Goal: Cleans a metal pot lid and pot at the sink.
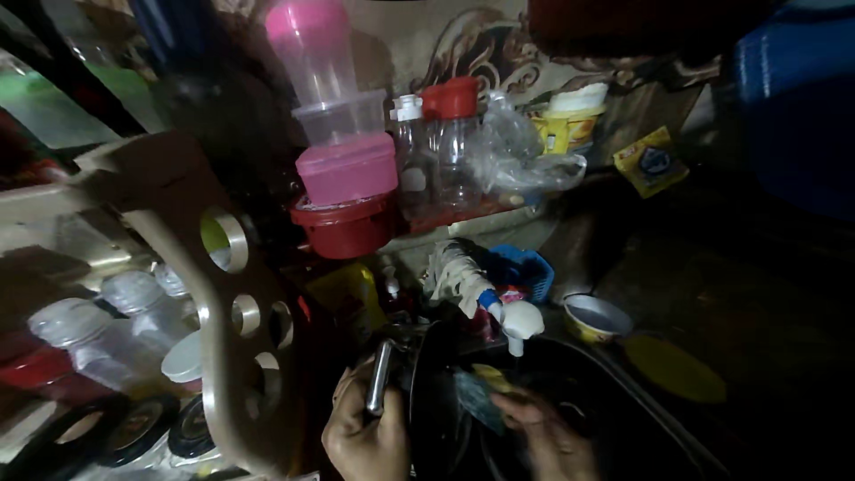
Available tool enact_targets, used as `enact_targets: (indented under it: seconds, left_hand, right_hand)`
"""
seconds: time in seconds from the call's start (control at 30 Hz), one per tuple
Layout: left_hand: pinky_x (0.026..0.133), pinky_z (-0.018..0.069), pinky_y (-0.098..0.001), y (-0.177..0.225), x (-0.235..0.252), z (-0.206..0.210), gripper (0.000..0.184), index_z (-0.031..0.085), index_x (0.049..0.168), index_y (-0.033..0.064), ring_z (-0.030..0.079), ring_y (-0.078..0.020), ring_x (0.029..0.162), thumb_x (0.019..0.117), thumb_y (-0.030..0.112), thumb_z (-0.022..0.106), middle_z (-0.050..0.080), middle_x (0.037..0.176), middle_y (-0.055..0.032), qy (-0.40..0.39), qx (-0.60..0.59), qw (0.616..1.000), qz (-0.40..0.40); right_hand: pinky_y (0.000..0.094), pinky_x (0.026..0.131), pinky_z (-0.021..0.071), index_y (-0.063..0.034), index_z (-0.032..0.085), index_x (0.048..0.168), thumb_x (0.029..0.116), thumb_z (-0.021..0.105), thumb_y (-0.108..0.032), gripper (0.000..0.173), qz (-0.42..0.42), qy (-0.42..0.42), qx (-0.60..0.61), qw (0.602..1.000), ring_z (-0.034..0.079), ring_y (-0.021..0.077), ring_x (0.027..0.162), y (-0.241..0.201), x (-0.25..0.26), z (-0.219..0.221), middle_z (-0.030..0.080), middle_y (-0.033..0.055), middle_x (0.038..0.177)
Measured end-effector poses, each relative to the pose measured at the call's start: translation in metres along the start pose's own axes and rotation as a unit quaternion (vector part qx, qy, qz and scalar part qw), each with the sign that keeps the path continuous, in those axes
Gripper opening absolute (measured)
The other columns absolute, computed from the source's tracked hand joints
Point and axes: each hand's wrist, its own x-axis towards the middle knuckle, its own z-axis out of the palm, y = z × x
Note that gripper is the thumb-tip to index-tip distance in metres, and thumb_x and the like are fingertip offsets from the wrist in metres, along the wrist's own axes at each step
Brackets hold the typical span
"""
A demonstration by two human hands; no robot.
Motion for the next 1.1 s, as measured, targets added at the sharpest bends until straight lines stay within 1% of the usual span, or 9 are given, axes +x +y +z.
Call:
enact_targets:
  seconds: [0.1,0.2,0.4,0.5,0.6,0.7,0.8,0.93,1.1]
  left_hand:
    - [0.088,0.0585,-0.0237,0.012,0.005,-0.003,0.010,0.072,0.077,0.0011,0.072,-0.0075,0.089,0.0794,0.005,0.064,0.076,0.087,-0.0040,-0.007,-0.026,1.000,-0.001]
    - [0.080,0.0592,-0.0199,0.021,0.010,-0.007,0.009,0.072,0.078,-0.0004,0.071,-0.0045,0.083,0.0789,0.004,0.064,0.075,0.084,-0.0037,-0.007,-0.037,0.999,-0.003]
    - [0.092,0.0578,-0.0247,0.019,0.007,-0.006,0.009,0.069,0.072,0.0006,0.072,-0.0072,0.090,0.0789,0.003,0.064,0.076,0.086,-0.0046,-0.026,-0.069,0.997,0.022]
    - [0.069,0.0564,-0.0162,0.021,0.004,-0.006,0.011,0.066,0.069,0.0012,0.066,0.0003,0.071,0.0788,-0.002,0.064,0.070,0.073,0.0001,-0.021,-0.083,0.996,-0.020]
    - [0.057,0.0531,-0.0166,0.032,-0.003,-0.008,0.014,0.065,0.070,0.0016,0.060,0.0005,0.058,0.0824,-0.004,0.063,0.065,0.065,0.0022,-0.035,-0.108,0.991,-0.071]
    - [0.064,0.0558,-0.0187,0.041,-0.003,-0.016,0.013,0.067,0.072,0.0001,0.062,-0.0006,0.061,0.0837,-0.004,0.062,0.066,0.066,0.0019,-0.049,-0.118,0.988,-0.088]
    - [0.056,0.0539,-0.0189,0.045,0.003,-0.021,0.011,0.065,0.072,-0.0026,0.061,-0.0023,0.057,0.0821,-0.003,0.069,0.064,0.064,-0.0006,-0.028,-0.109,0.988,-0.105]
    - [0.066,0.0593,-0.0233,0.025,0.013,-0.022,0.013,0.067,0.073,-0.0039,0.068,-0.0061,0.068,0.0834,0.003,0.071,0.071,0.074,-0.0060,0.006,-0.095,0.994,-0.049]
    - [0.076,0.0598,-0.0210,0.040,0.011,-0.023,0.014,0.066,0.072,-0.0003,0.071,-0.0038,0.076,0.0845,-0.003,0.062,0.073,0.077,-0.0022,-0.021,-0.115,0.991,-0.061]
  right_hand:
    - [0.0414,0.104,0.0534,0.0030,0.076,0.103,0.1009,0.057,-0.016,0.027,-0.079,-0.172,-0.150,0.970,0.067,0.0268,0.119,0.006,0.005,0.038,0.071,0.0195,0.122]
    - [0.0470,0.106,0.0498,0.0069,0.067,0.123,0.0989,0.058,-0.008,0.030,0.080,-0.313,-0.181,0.929,0.065,0.0330,0.119,-0.007,0.015,0.055,0.067,0.0234,0.125]
    - [0.0360,0.096,0.0532,0.0026,0.055,0.135,0.0945,0.066,-0.009,0.044,0.197,-0.280,-0.067,0.937,0.064,0.0182,0.109,0.000,0.008,0.078,0.065,0.0157,0.121]
    - [0.0279,0.083,0.0555,-0.0015,0.056,0.129,0.0993,0.057,-0.011,0.031,0.252,-0.218,0.074,0.940,0.063,0.0083,0.096,-0.024,0.010,0.088,0.065,0.0065,0.110]
    - [0.0288,0.091,0.0539,-0.0043,0.065,0.123,0.0998,0.060,-0.011,0.025,0.238,-0.101,0.114,0.959,0.065,0.0086,0.101,-0.058,0.035,0.095,0.070,0.0050,0.110]
    - [0.0265,0.100,0.0496,0.0044,0.062,0.127,0.1040,0.052,-0.009,0.029,0.145,-0.013,0.085,0.986,0.064,0.0118,0.111,-0.047,0.051,0.105,0.069,0.0128,0.119]
    - [0.0323,0.115,0.0391,0.0051,0.053,0.143,0.1093,0.040,-0.011,0.039,0.141,-0.070,-0.006,0.988,0.053,0.0207,0.134,-0.032,0.044,0.098,0.057,0.0195,0.143]
    - [0.0504,0.105,0.0476,0.0050,0.054,0.139,0.0985,0.063,-0.017,0.047,0.207,-0.212,-0.170,0.940,0.062,0.0356,0.121,-0.024,0.029,0.102,0.063,0.0259,0.130]
    - [0.0361,0.103,0.0488,0.0046,0.062,0.128,0.1051,0.050,-0.014,0.032,0.158,-0.064,-0.033,0.985,0.063,0.0225,0.116,-0.056,0.044,0.126,0.067,0.0186,0.123]
